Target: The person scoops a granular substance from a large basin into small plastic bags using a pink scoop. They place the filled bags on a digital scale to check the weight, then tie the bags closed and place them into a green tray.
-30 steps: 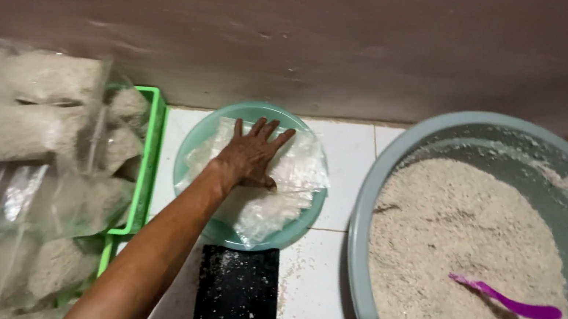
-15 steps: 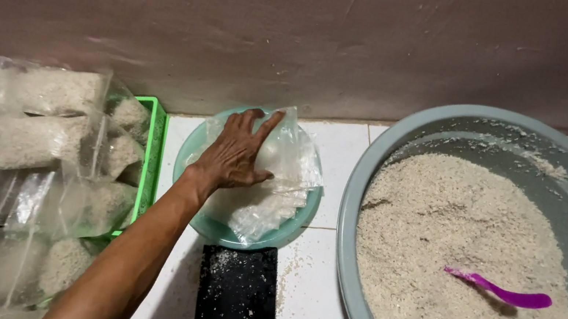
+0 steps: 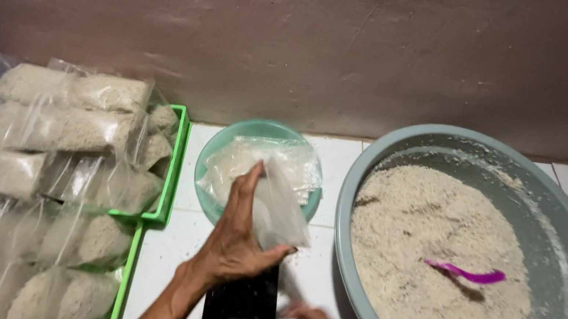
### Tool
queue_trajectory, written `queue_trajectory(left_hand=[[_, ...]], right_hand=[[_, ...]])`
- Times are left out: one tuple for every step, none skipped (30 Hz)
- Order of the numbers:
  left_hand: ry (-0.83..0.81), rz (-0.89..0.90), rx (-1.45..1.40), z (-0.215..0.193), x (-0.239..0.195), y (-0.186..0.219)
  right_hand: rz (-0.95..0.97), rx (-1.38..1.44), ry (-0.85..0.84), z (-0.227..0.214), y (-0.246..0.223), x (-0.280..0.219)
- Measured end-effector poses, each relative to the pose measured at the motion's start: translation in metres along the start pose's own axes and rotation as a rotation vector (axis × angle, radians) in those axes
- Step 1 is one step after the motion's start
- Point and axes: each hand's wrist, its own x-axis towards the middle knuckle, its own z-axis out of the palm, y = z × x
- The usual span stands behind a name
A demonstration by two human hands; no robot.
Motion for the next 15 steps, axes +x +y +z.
queue_trajectory(left_hand=[[-0.007, -0.018, 0.002, 0.004, -0.01, 0.012], [-0.01, -0.016, -0.004, 0.001, -0.017, 0.027], [0.004, 0.005, -0.034, -0.001, -0.024, 0.041], [0.014, 0.035, -0.069, -0.001, -0.029, 0.056], [0.007, 0.045, -0.078, 0.0, -0.033, 0.063], [-0.011, 0.082, -0.075, 0.002, -0.036, 0.071], [-0.028, 0.119, -0.072, 0.003, -0.04, 0.078], [-0.034, 0.126, -0.078, 0.003, -0.041, 0.086], [-0.05, 0.147, -0.047, 0.003, -0.043, 0.094], [-0.063, 0.169, -0.013, 0.004, -0.044, 0.102], [-0.065, 0.178, -0.016, 0.006, -0.044, 0.104], [-0.07, 0.228, -0.002, 0.008, -0.046, 0.106], [-0.074, 0.277, 0.012, 0.011, -0.047, 0.108], [-0.08, 0.28, 0.006, 0.014, -0.047, 0.109], [-0.072, 0.298, -0.027, 0.017, -0.047, 0.11]], right_hand=[[-0.01, -0.007, 0.01, 0.001, -0.044, 0.052], [-0.008, -0.012, 0.014, -0.007, -0.066, 0.062], [0.027, -0.038, 0.017, -0.016, -0.088, 0.073], [0.058, -0.068, 0.028, -0.025, -0.109, 0.085], [0.057, -0.076, 0.042, -0.031, -0.121, 0.092], [0.075, -0.118, 0.052, -0.037, -0.132, 0.101], [0.094, -0.159, 0.063, -0.043, -0.144, 0.109], [0.095, -0.164, 0.073, -0.05, -0.147, 0.112], [0.105, -0.228, 0.007, -0.058, -0.149, 0.114], [0.111, -0.291, -0.06, -0.065, -0.151, 0.118], [0.108, -0.295, -0.05, -0.068, -0.152, 0.119], [0.072, -0.323, -0.085, -0.071, -0.152, 0.119], [0.036, -0.351, -0.121, -0.074, -0.153, 0.119], [0.041, -0.355, -0.114, -0.076, -0.155, 0.12], [-0.023, -0.304, -0.098, -0.079, -0.158, 0.12]])
